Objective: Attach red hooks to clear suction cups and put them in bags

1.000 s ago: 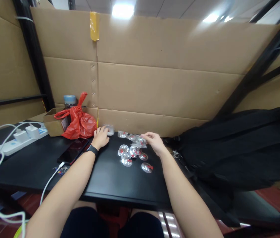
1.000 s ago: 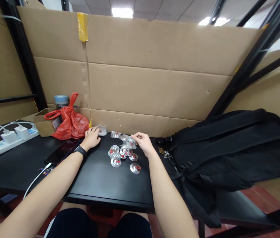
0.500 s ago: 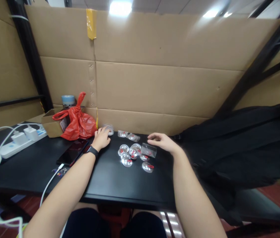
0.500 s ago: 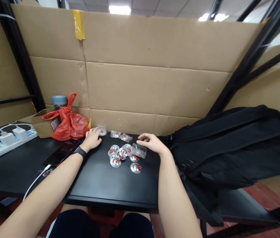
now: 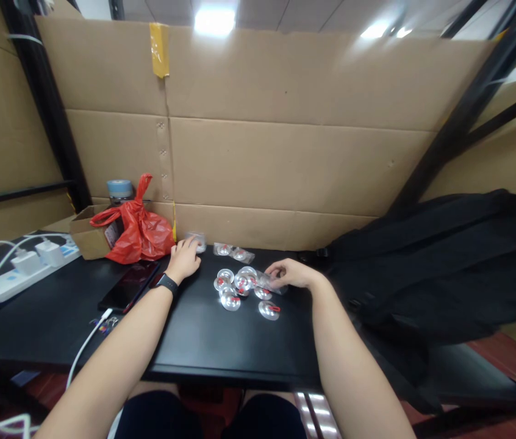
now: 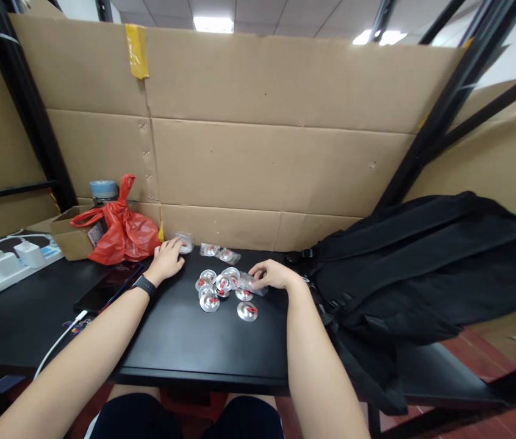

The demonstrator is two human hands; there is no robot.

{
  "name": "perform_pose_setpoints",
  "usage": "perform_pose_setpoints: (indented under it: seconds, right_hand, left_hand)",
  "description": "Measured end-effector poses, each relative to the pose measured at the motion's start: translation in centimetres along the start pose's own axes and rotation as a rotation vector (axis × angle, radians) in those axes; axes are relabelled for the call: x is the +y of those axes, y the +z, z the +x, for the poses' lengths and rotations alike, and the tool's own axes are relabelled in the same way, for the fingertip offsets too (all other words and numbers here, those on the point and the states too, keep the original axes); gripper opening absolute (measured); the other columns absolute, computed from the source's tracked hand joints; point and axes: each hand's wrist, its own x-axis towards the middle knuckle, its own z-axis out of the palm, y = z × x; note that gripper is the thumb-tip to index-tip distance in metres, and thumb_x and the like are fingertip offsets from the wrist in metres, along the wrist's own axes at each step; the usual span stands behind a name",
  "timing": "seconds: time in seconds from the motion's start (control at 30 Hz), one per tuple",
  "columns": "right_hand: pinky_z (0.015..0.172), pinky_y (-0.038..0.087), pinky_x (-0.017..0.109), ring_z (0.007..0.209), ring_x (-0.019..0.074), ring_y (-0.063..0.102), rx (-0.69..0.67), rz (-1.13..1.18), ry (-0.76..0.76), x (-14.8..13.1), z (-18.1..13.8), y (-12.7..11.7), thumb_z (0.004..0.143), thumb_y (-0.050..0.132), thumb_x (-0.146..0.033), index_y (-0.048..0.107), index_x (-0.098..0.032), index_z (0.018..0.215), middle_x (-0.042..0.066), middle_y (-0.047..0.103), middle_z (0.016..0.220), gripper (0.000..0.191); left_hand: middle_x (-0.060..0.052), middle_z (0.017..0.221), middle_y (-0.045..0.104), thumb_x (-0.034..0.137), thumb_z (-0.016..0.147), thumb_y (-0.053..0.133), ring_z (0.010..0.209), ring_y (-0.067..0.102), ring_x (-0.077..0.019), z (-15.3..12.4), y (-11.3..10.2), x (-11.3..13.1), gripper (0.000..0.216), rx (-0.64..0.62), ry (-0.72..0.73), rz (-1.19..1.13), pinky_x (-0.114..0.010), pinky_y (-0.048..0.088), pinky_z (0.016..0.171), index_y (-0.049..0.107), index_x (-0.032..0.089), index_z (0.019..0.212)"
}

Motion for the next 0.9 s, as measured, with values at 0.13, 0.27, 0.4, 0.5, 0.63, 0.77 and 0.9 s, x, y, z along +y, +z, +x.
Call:
perform_pose_setpoints:
  seconds: [0.13, 0.27, 0.4, 0.5, 0.63, 0.77, 0.9]
  right_hand:
    - [0.059, 0.042, 0.027, 0.057, 0.0126, 0.052, -0.048, 0.017, 0.043, -0.3, -0.3, 0.0, 0.051, 0.088, -0.044, 0.076, -0.013, 0.093, -0.001, 0.063, 0.063, 0.054]
    - [0.059, 0.041, 0.026, 0.061, 0.0126, 0.052, -0.037, -0.012, 0.018, -0.1, -0.3, 0.0, 0.046, 0.088, -0.034, 0.072, -0.016, 0.082, -0.001, 0.063, 0.068, 0.044]
    - [0.057, 0.041, 0.024, 0.059, 0.0119, 0.052, 0.053, 0.084, -0.016, 0.0, -0.3, -0.1, 0.047, 0.085, -0.03, 0.057, -0.019, 0.071, -0.005, 0.059, 0.062, 0.039]
    - [0.058, 0.042, 0.025, 0.059, 0.0123, 0.054, 0.168, 0.14, -0.056, -0.6, -0.7, -0.4, 0.052, 0.084, -0.036, 0.055, -0.019, 0.07, -0.003, 0.06, 0.062, 0.038]
    - [0.062, 0.046, 0.028, 0.062, 0.015, 0.059, 0.27, 0.184, -0.102, -1.9, -1.4, -0.6, 0.058, 0.084, -0.049, 0.062, -0.017, 0.07, 0.002, 0.066, 0.065, 0.041]
    - [0.052, 0.04, 0.025, 0.057, 0.0128, 0.054, 0.362, 0.222, -0.106, -2.6, -1.8, -0.5, 0.06, 0.082, -0.057, 0.062, -0.016, 0.066, 0.003, 0.064, 0.063, 0.046]
    - [0.046, 0.033, 0.023, 0.053, 0.0104, 0.049, 0.388, 0.306, -0.12, -2.6, -2.1, -0.6, 0.059, 0.084, -0.058, 0.06, -0.016, 0.066, 0.002, 0.062, 0.063, 0.048]
  left_hand:
    - [-0.009, 0.149, 0.047, 0.016, 0.079, 0.053, 0.13, 0.044, -0.0332, 0.0, -0.1, 0.0, 0.05, 0.017, 0.005, -0.022, -0.052, 0.039, 0.102, 0.053, 0.024, 0.128]
    - [-0.01, 0.149, 0.047, 0.017, 0.08, 0.053, 0.128, 0.048, -0.034, 0.3, 0.1, -0.4, 0.052, 0.022, -0.039, -0.09, -0.054, 0.043, 0.1, 0.051, 0.023, 0.131]
    - [-0.012, 0.149, 0.046, 0.015, 0.078, 0.053, 0.133, 0.048, -0.0306, 0.6, 0.8, -1.4, 0.056, 0.01, -0.032, -0.268, -0.049, 0.048, 0.101, 0.047, 0.021, 0.134]
    - [-0.014, 0.146, 0.046, 0.01, 0.076, 0.052, 0.136, 0.046, -0.0279, 0.9, 1.6, -2.1, 0.057, 0.031, 0.029, -0.357, -0.046, 0.044, 0.11, 0.048, 0.017, 0.132]
    - [-0.016, 0.15, 0.04, 0.006, 0.073, 0.052, 0.14, 0.041, -0.0263, 1.0, 2.0, -2.0, 0.058, 0.017, 0.08, -0.423, -0.041, 0.04, 0.115, 0.049, 0.014, 0.131]
    - [-0.014, 0.156, 0.034, 0.003, 0.072, 0.052, 0.141, 0.041, -0.0274, 0.8, 1.7, -1.5, 0.061, -0.031, 0.077, -0.448, -0.042, 0.042, 0.115, 0.049, 0.017, 0.131]
    - [-0.01, 0.155, 0.035, 0.003, 0.072, 0.052, 0.129, 0.054, -0.025, 0.7, 1.3, -1.2, 0.059, -0.006, 0.071, -0.45, -0.04, 0.049, 0.107, 0.05, 0.02, 0.129]
